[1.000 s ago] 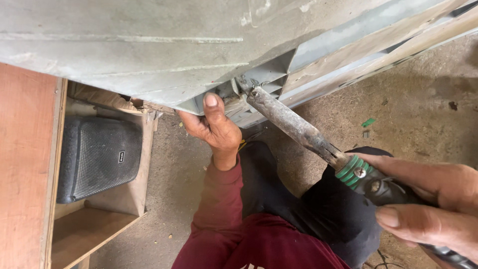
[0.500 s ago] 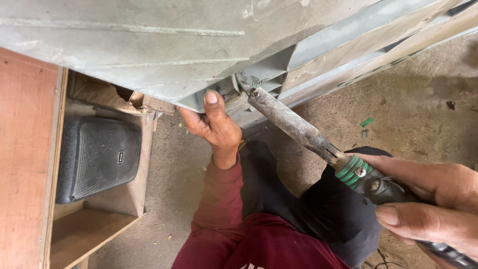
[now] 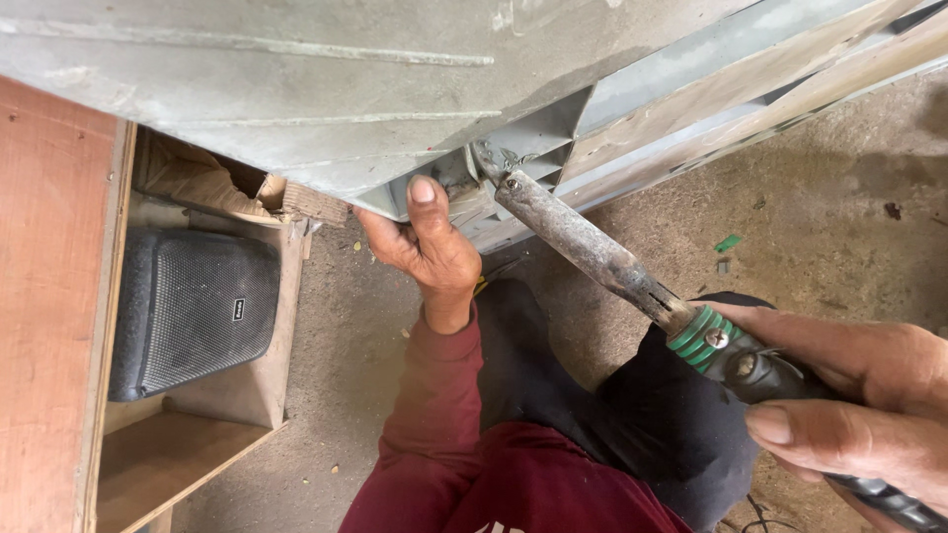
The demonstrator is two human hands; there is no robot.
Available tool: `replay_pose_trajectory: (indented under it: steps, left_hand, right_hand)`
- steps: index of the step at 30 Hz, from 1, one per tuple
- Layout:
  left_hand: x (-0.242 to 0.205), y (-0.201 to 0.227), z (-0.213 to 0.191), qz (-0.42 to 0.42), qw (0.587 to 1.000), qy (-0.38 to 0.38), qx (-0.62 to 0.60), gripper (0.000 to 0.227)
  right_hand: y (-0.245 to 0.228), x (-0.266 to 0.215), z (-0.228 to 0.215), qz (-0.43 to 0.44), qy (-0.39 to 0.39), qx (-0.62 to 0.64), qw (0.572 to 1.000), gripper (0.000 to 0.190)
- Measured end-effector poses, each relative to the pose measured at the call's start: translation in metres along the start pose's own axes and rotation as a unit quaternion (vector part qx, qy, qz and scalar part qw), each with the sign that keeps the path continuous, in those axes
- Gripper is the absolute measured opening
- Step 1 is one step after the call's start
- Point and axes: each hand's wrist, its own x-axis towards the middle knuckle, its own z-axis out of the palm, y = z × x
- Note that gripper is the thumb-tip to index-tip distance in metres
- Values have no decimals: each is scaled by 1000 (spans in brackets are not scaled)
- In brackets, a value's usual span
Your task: The person positions a large metal frame on the floor and uses a chisel to scrape and clean the interior corners and edges of the frame. They hold the frame steady with one hand while applying the tool with the other to remove debris or residue from the metal surface.
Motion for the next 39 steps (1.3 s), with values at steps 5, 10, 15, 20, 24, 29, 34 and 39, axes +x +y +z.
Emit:
replay_pose_trajectory:
  steps: [5, 10, 15, 20, 24, 29, 34, 39]
  left_hand:
    - [-2, 3, 1, -23, 1000, 8, -6, 51]
    - [0, 1, 0, -11, 1000, 7, -6, 48]
    - [-3, 1, 0, -1, 1000, 12, -1, 36]
    - [-3, 7, 2, -12, 1000, 10, 0, 51]
    - [-6, 12, 4, -57, 998, 11, -17, 50]
    - [-5, 12, 3, -31, 999, -8, -26, 58]
    - [0, 14, 1, -26, 999, -18, -25, 64]
    - [2, 13, -2, 13, 999, -44, -4, 71]
  right_hand:
    - [-5, -3, 3, 14, -22, -39, 999, 87]
    - [2, -9, 12, 35, -37, -27, 998, 84]
    - [20, -9, 2, 59, -7, -163, 985, 91]
    - [36, -18, -17, 21, 102, -213, 971, 102]
    - [37, -33, -24, 6, 95, -169, 981, 100]
    - [18, -32, -22, 30, 58, -82, 994, 97]
    - [-2, -23, -19, 29, -40, -2, 999, 94]
    - [-13, -9, -16, -6, -121, 64, 991, 85]
